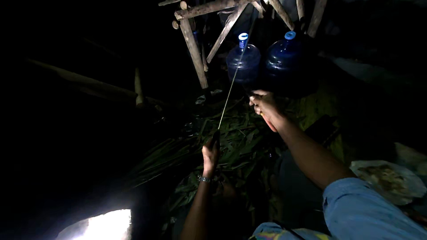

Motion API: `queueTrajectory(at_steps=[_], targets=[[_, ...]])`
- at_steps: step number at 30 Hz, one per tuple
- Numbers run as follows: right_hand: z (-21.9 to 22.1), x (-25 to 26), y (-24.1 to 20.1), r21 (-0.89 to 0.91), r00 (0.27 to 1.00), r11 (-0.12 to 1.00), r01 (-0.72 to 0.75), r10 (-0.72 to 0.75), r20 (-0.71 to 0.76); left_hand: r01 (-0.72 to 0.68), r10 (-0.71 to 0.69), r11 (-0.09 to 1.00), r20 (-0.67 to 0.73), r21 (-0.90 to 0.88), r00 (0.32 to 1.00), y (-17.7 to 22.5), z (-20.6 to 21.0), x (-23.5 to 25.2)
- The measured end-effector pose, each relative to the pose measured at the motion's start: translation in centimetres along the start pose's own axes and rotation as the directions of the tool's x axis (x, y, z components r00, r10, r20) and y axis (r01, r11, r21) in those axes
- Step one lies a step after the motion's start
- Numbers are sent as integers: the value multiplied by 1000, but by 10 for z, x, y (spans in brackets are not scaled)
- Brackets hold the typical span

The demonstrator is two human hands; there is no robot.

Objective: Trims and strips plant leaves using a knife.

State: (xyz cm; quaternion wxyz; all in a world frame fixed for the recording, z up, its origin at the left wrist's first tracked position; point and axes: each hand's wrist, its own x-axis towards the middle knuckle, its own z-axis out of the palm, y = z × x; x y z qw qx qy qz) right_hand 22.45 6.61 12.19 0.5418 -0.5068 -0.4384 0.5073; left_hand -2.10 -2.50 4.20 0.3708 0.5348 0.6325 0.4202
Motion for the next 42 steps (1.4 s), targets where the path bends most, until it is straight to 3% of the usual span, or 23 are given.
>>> queueTrajectory(at_steps=[2, 4, 7, 13, 19, 25, 27, 28, 30, 32, 34, 36, 38, 42], targets=[[11, -20, 10, -150, 968, 988, 28, 11, 251, 101, -83, 957, 79, -273, 993, 5, 5, -4], [28, -32, 24, -291, 888, 954, 76, 68, 455, 217, -148, 871, 186, -441, 971, 11, 10, -10], [48, -40, 31, -414, 811, 899, 141, 135, 569, 253, -129, 816, 262, -520, 956, 15, 14, -16], [44, -36, 28, -366, 880, 904, 221, -22, 475, 216, -65, 826, 293, -520, 954, 16, 10, -16], [22, -22, 8, -203, 944, 966, 160, -90, 317, 142, -12, 894, 294, -426, 956, 15, 9, -16], [-11, -7, -12, -25, 996, 997, 78, -79, -35, 42, 43, 962, 302, -270, 952, 8, 8, -14], [-16, -5, -11, 0, 992, 996, 89, -89, -86, 54, 27, 964, 299, -259, 954, 8, 10, -14], [-17, -8, -11, -23, 996, 996, 82, -83, -35, 86, 2, 956, 300, -281, 954, 8, 11, -14], [-12, -18, -6, -124, 978, 990, 62, -36, 205, 196, -76, 906, 311, -375, 947, 12, 13, -15], [0, -28, 4, -263, 879, 961, 89, 48, 474, 308, -130, 812, 362, -495, 923, 14, 13, -15], [14, -36, 17, -343, 778, 931, 123, 124, 616, 366, -104, 722, 431, -587, 896, 11, 10, -14], [26, -40, 25, -370, 714, 925, 93, 197, 672, 404, -67, 659, 485, -635, 872, 7, 5, -13], [32, -42, 25, -342, 701, 939, 46, 214, 680, 432, -47, 631, 525, -644, 850, 7, 1, -12], [30, -41, 19, -213, 808, 972, 102, 44, 588, 482, -33, 614, 590, -625, 807, 6, -3, -12]])
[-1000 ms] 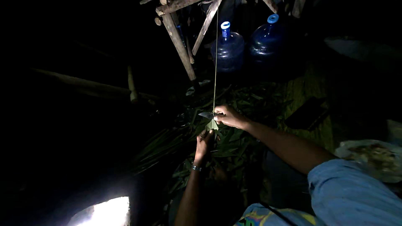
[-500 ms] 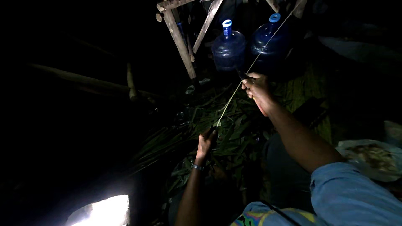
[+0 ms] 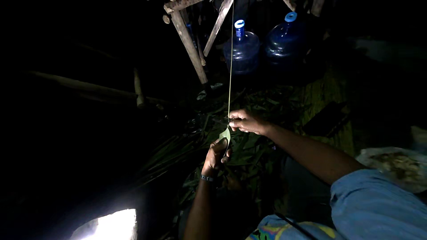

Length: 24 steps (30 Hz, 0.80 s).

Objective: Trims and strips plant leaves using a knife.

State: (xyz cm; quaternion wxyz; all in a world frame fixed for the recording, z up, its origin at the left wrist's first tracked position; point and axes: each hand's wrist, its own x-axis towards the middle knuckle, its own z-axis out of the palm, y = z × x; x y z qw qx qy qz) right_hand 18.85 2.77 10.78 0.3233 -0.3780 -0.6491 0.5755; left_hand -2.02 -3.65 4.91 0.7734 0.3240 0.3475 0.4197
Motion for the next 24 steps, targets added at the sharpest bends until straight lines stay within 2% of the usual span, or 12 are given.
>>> queueTrajectory(at_steps=[3, 5, 7, 9, 11, 13, 14, 16, 18, 19, 21, 24], targets=[[-14, -5, -11, 60, 986, 997, 52, -42, -159, 18, -20, 998, 38, 62, 999, 0, -1, -1], [-31, -4, -15, 116, 971, 993, 37, -8, -241, 28, -36, 992, 60, 124, 998, 0, -3, -1], [-47, -7, -19, 195, 926, 978, 68, 11, -377, 45, -56, 984, 64, 171, 996, 0, -4, -1], [-62, -7, -17, 267, 852, 952, 151, 12, -524, 41, -48, 978, 29, 206, 998, 0, -2, -2], [-73, -6, -16, 320, 788, 926, 201, 42, -614, -32, 41, 977, -40, 209, 998, -3, 1, 0], [-75, -7, -14, 331, 773, 921, 205, 55, -632, -181, 206, 963, -109, 200, 972, -7, 1, 5], [-73, -7, -13, 317, 790, 933, 173, 60, -610, -256, 289, 943, -145, 212, 946, -9, -1, 8], [-62, -9, -12, 251, 870, 966, 55, 77, -486, -357, 401, 908, -207, 218, 893, -12, -3, 14], [-51, -11, -12, 137, 965, 988, -68, 100, -244, -413, 453, 890, -282, 191, 846, -14, -5, 18], [-44, -11, -10, 78, 986, 990, -115, 123, -108, -425, 461, 888, -328, 177, 825, -15, -5, 19], [-29, -10, -8, 0, 975, 979, -202, 201, 96, -432, 448, 891, -427, 140, 785, -16, 0, 21], [-7, -7, -4, 16, 915, 936, -352, 341, 216, -392, 363, 919, -510, 54, 780, -14, 9, 21]])
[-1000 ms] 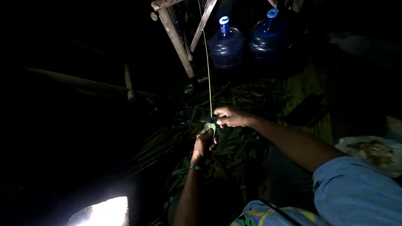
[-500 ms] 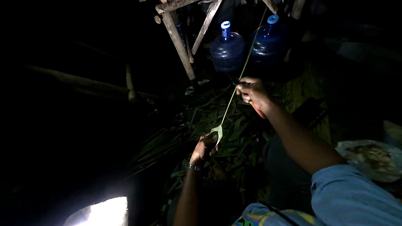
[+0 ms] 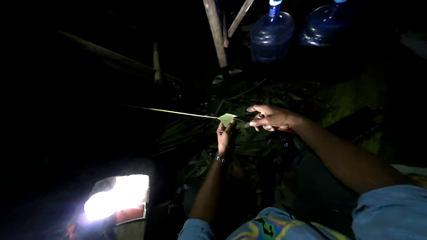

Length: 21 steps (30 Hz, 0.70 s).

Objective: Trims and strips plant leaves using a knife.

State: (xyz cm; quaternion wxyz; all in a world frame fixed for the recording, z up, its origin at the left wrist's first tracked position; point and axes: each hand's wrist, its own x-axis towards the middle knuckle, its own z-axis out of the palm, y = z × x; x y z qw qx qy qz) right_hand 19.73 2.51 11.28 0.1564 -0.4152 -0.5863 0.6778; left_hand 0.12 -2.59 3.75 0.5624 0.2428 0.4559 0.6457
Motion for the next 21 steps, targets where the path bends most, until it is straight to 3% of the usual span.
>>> queueTrajectory(at_steps=[6, 10, 13, 15, 17, 19, 21], targets=[[4, 8, -4, 50, 997, 997, -67, 69, -37, 127, -124, 980, 30, -151, 992, -3, 0, 2], [-5, 3, -3, -184, 993, 983, 25, -45, -105, 126, -116, 971, 61, -201, 991, -3, 4, -1], [-12, 11, 6, -472, 958, 876, 97, -211, -195, 142, -120, 969, 117, -200, 986, -4, 4, -2], [-11, 12, 8, -464, 941, 879, 109, -241, -236, 169, -142, 968, 148, -188, 979, -3, 4, -5], [-10, 8, 4, -352, 948, 932, 84, -184, -259, 191, -173, 975, 151, -116, 973, 1, 7, -8], [-16, 8, 5, -243, 948, 968, 67, -137, -287, 148, -170, 981, 186, 126, 968, 7, 4, -9], [-26, 8, 8, -196, 939, 979, 65, -126, -320, -84, -63, 871, 281, 483, 958, 13, -4, -10]])
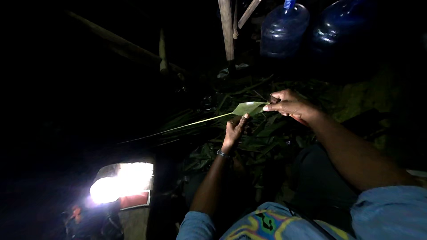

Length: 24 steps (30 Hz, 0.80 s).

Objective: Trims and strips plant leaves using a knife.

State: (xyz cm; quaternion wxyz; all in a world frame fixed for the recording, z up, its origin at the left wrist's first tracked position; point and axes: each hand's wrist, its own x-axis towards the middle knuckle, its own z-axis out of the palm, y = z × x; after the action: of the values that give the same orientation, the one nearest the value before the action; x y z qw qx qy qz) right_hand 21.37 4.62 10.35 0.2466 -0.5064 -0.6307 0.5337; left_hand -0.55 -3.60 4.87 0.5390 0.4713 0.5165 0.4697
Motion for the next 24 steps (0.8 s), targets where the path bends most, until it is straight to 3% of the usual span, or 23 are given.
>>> queueTrajectory(at_steps=[1, 2, 4, 5, 6, 7, 9, 11, 14, 19, 24], targets=[[-6, 1, 2, -7, 999, 1000, -2, 2, -32, -119, 127, 962, -16, 247, 992, 1, -3, -3], [-13, 2, 3, -22, 998, 1000, -4, 2, -66, -245, 304, 843, -48, 479, 951, 1, -6, -6], [-26, 2, 6, -24, 993, 999, -27, 24, -115, -398, 687, 476, -49, 784, 725, -1, -12, -5], [-31, 0, 6, 3, 992, 999, -42, 42, -123, -400, 778, 344, -19, 850, 628, 0, -18, 0], [-36, 0, 6, 39, 990, 998, -50, 55, -131, -383, 796, 268, 21, 884, 605, 1, -25, 6], [-39, 0, 6, 81, 989, 995, -55, 65, -136, -356, 767, 232, 55, 905, 640, 0, -32, 10], [-43, -1, 4, 142, 986, 988, -57, 78, -145, -322, 651, 263, 78, 909, 755, -6, -40, 16], [-46, -1, 2, 177, 986, 983, -48, 75, -149, -312, 589, 366, 41, 877, 807, -13, -38, 20], [-45, -1, 0, 249, 986, 968, -9, 50, -158, -358, 592, 458, 21, 814, 806, -17, -32, 22], [-33, -4, -2, 429, 975, 876, 220, -182, -128, -328, 487, 629, -28, 705, 873, -12, -28, 21], [-15, -7, -7, 446, 968, 867, 223, -252, 5, -331, 487, 694, -77, 639, 870, -3, -34, 23]])
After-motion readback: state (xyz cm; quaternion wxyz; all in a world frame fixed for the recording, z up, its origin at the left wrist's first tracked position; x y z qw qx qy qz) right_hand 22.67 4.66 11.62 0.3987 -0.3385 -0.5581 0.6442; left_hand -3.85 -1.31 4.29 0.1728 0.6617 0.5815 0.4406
